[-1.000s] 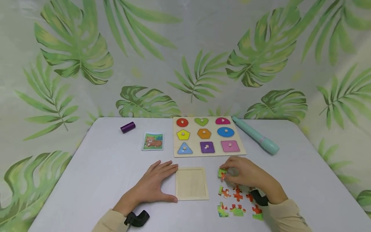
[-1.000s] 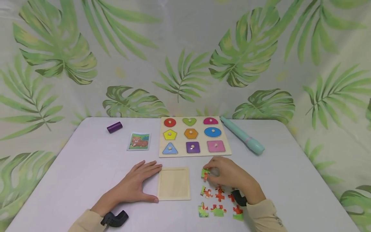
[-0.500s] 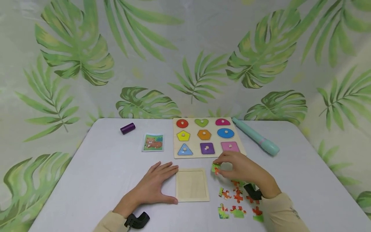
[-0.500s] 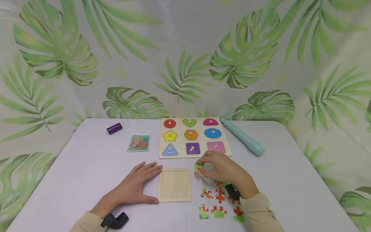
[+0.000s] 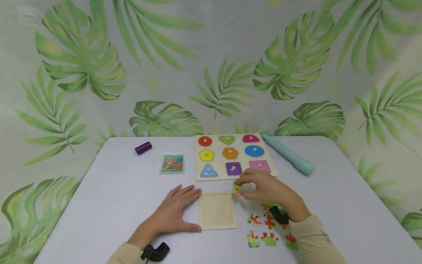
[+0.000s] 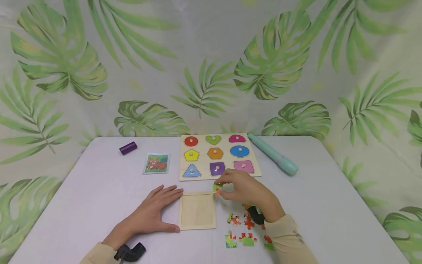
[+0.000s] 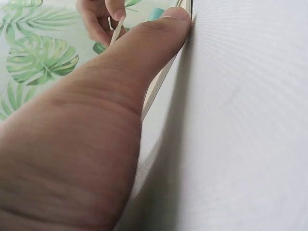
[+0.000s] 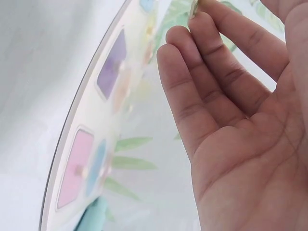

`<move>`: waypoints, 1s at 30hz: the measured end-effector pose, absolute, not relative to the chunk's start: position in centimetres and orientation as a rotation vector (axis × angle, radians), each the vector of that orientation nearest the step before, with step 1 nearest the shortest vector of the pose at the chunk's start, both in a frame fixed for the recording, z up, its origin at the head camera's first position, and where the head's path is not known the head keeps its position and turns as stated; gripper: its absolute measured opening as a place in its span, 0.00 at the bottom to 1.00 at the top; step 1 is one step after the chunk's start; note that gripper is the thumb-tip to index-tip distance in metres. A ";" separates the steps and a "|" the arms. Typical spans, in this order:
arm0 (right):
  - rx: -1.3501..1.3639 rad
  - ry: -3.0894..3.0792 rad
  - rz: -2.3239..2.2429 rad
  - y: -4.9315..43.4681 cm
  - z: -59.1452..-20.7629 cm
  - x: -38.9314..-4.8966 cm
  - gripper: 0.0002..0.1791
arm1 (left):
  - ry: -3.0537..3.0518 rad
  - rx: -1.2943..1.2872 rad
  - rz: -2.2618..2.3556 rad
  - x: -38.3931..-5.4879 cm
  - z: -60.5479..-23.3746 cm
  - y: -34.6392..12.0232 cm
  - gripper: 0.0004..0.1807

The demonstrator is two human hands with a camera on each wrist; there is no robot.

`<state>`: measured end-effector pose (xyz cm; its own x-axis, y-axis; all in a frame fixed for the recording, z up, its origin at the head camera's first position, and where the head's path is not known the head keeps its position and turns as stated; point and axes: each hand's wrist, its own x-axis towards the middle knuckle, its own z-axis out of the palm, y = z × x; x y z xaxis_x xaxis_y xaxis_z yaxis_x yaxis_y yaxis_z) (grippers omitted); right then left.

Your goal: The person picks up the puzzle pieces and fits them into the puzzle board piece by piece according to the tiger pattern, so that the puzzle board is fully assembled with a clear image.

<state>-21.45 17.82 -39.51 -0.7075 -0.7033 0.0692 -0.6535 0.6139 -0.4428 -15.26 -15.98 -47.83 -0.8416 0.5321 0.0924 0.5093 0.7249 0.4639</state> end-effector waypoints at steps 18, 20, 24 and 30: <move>-1.162 2.701 -0.690 15.1 -39.6 -21.6 0.17 | 2.868 0.835 0.735 -15.2 -47.8 -15.8 0.60; -1.164 2.697 -0.698 14.9 -39.7 -21.6 0.17 | 2.867 0.834 0.734 -15.2 -47.8 -15.8 0.60; -1.176 2.673 -0.704 14.3 -39.8 -21.5 0.17 | 2.863 0.836 0.736 -15.2 -47.8 -15.8 0.60; -1.190 2.653 -0.698 13.5 -39.7 -21.5 0.17 | 2.874 0.848 0.735 -15.2 -47.8 -15.9 0.60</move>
